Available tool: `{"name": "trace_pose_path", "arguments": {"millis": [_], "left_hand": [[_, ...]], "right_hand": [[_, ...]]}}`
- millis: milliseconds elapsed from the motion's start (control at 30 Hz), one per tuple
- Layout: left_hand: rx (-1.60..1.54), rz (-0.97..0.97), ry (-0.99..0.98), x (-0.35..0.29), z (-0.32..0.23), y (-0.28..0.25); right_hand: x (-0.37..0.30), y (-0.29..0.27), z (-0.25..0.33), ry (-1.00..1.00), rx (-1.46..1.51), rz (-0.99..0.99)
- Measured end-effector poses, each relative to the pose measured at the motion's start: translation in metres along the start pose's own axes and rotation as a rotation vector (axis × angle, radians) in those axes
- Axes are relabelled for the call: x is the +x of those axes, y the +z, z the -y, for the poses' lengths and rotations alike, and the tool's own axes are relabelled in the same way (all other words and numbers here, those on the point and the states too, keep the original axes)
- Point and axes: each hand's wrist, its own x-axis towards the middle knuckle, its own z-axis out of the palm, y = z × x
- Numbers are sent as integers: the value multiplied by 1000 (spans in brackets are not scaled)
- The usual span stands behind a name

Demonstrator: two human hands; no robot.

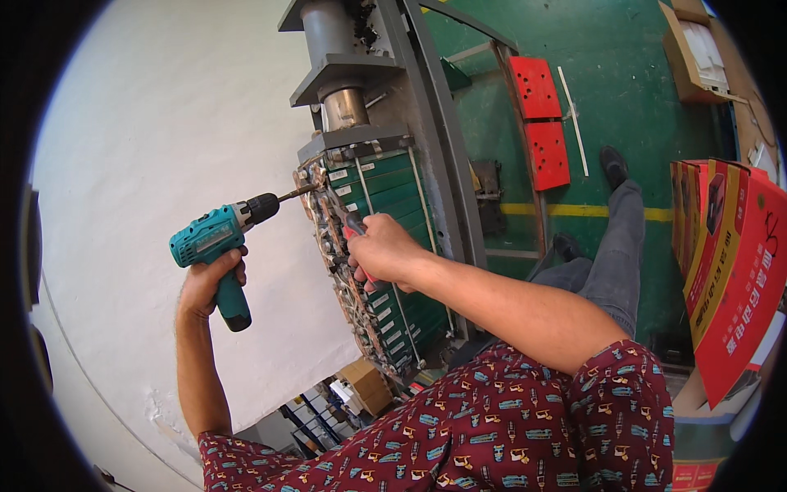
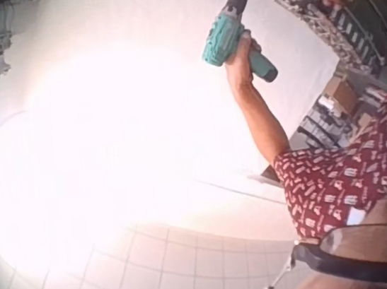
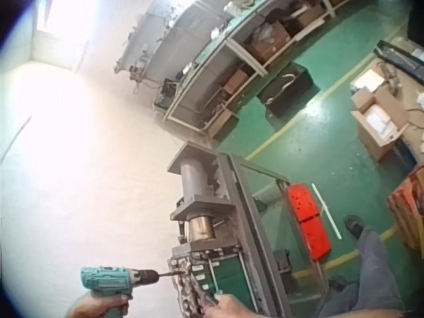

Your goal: The person uses a cordless drill and pliers to fasten screws and adjust wiring on a large electrical assembly mounted on a workbench. They repeatedly drill into terminal blocks, reposition components, and handle small metal parts while working in a workshop environment.

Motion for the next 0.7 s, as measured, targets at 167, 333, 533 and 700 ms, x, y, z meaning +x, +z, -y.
{"name": "trace_pose_path", "arguments": {"millis": [167, 333, 533, 700], "left_hand": [[9, -1, -23, 2, 0, -3], [6, -30, -50, 2, 3, -5], [-21, -58, -34, 2, 7, -2], [-18, -54, -34, -1, 4, 2]], "right_hand": [[5, -8, -5, -7, -65, 57], [8, -13, -16, -58, -51, 82], [14, -10, -22, -100, -32, 73], [25, -3, -36, -211, -85, -20]]}}
